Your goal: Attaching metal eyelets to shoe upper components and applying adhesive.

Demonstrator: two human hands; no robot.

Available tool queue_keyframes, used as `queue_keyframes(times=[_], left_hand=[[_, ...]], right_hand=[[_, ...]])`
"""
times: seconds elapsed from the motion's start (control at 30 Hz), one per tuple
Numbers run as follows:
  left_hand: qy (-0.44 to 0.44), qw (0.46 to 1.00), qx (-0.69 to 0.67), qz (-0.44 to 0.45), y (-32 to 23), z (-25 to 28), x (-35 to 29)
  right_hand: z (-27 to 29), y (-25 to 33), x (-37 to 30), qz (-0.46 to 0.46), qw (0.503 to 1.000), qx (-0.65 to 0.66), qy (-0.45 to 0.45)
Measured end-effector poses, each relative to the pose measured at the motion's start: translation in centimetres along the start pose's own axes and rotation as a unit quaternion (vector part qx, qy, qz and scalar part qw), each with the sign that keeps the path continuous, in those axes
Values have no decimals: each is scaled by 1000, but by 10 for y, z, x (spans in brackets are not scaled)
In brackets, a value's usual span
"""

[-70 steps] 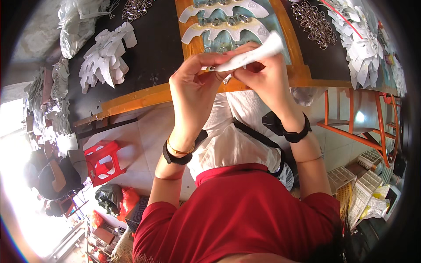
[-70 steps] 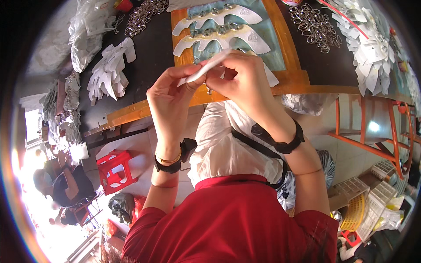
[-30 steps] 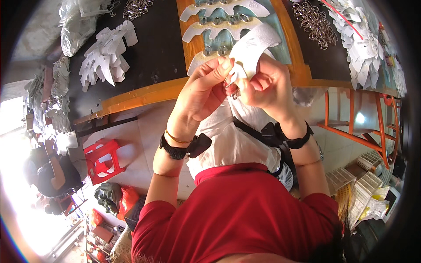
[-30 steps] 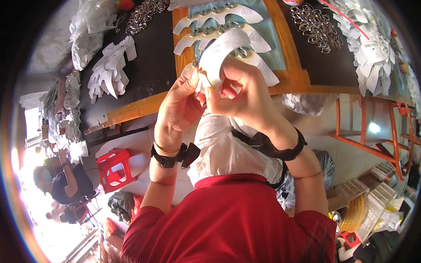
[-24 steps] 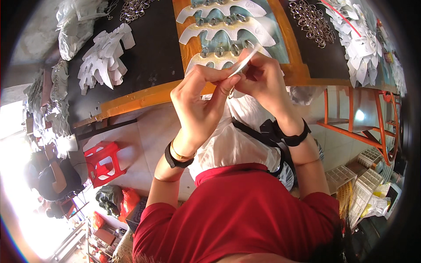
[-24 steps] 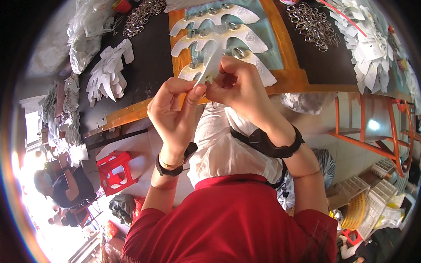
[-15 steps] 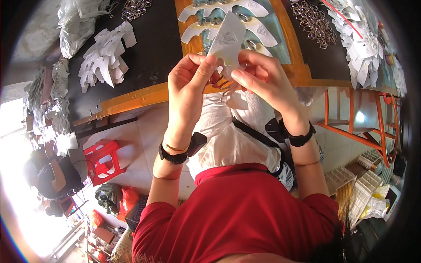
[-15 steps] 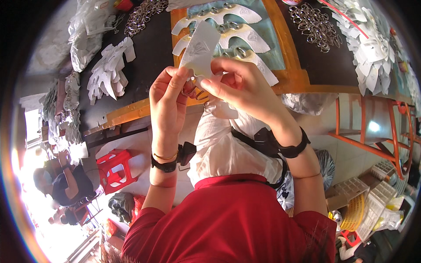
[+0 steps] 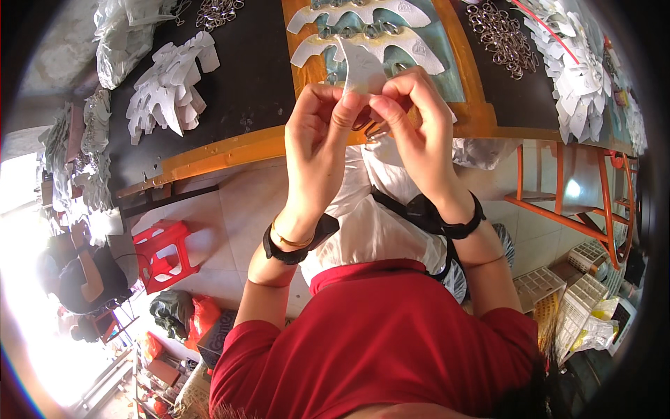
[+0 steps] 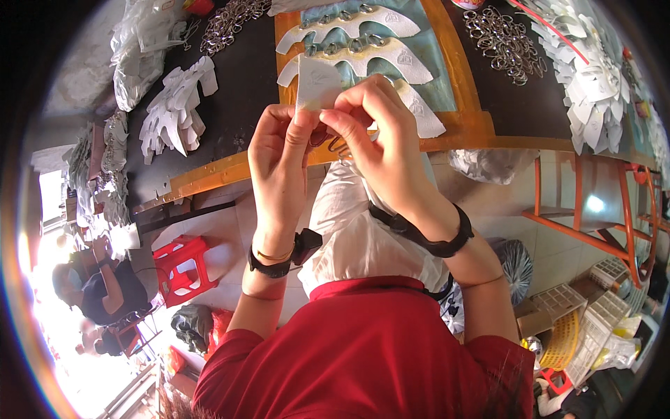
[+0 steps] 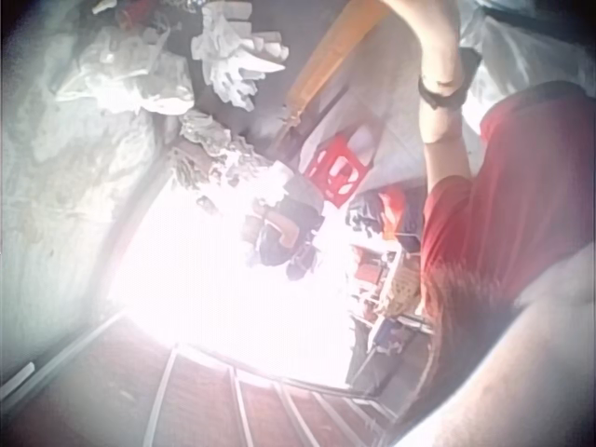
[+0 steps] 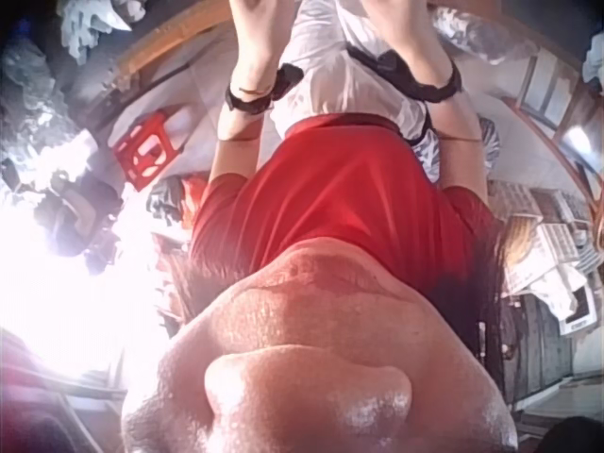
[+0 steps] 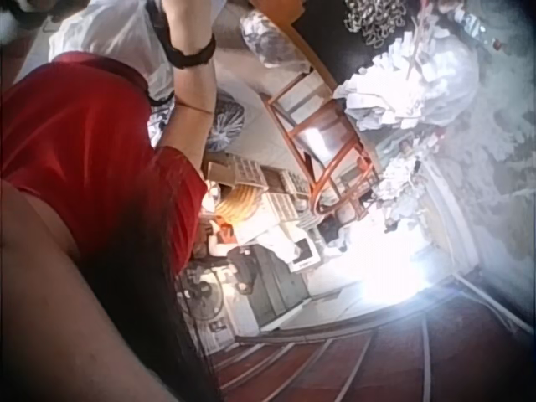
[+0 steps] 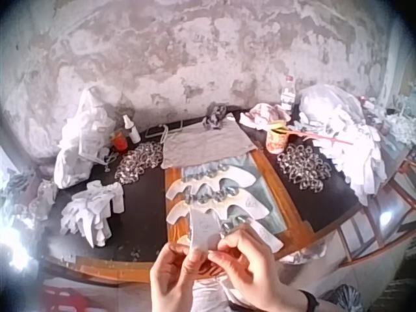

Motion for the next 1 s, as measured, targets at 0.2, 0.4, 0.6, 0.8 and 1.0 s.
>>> queue_keyframes(times=[0.2, 0.4, 0.6, 0.8, 1.0], left_hand=[[-23, 998, -33, -57, -2, -9, 0], [-36, 997, -24, -59, -5, -3, -1], [-28, 999, -32, -31, -5, -1, -1], [-11, 1000, -5, -9, -2, 1, 0], [256, 961, -76, 76, -1, 20, 24]], right_hand=[[-4, -8, -2, 35, 998, 14, -44], [-7, -13, -3, -115, 962, 240, -56], [-7, -18, -9, -249, 934, 253, 37], [5, -1, 3, 172, 967, -187, -22], [-4, -9, -12, -225, 914, 333, 52]])
Point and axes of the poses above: each hand's wrist, its own x-axis towards the middle knuckle, its own z-axis out of the back of the hand, y = z × x, the point moved 3 cm from there along x, towards the middle knuckle, and after that the axes turned 9 degrees about z, right-handed, at the moved point
